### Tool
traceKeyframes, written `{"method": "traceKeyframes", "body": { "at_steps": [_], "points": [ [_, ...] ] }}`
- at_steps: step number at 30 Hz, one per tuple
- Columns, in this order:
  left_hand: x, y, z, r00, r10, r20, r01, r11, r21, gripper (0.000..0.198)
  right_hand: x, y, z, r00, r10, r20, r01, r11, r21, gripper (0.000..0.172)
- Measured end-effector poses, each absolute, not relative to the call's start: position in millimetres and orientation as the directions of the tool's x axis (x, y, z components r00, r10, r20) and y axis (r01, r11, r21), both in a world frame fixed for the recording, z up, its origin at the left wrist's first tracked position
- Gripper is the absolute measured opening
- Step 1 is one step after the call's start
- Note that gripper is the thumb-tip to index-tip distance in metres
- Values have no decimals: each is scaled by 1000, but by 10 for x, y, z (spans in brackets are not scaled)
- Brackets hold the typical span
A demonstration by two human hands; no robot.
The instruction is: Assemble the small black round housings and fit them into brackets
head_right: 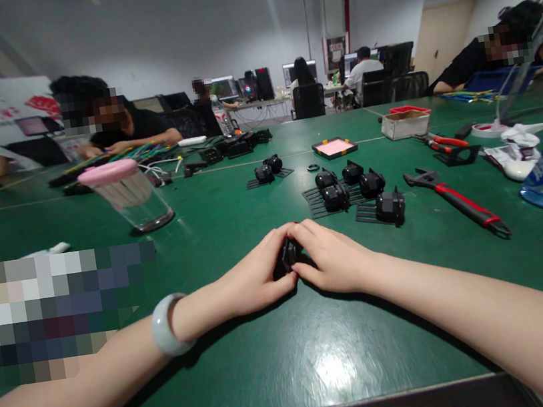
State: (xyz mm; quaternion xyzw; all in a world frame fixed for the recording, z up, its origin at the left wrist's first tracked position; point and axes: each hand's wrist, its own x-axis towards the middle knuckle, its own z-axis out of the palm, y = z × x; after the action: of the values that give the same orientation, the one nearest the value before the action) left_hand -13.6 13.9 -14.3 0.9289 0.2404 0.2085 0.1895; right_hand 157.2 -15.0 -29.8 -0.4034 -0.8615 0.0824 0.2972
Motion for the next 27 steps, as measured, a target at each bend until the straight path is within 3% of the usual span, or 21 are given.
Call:
{"method": "traceKeyframes", "body": {
  "at_steps": [14,27],
  "points": [
    [-138,144,-162,794,524,307,361,-813,456,59,1567,-153,-296,-497,749,439,640,658,-398,39],
    [-142,144,-174,785,540,303,392,-812,432,62,1568,-151,-283,-490,776,397,674,626,-391,27]
  ]
}}
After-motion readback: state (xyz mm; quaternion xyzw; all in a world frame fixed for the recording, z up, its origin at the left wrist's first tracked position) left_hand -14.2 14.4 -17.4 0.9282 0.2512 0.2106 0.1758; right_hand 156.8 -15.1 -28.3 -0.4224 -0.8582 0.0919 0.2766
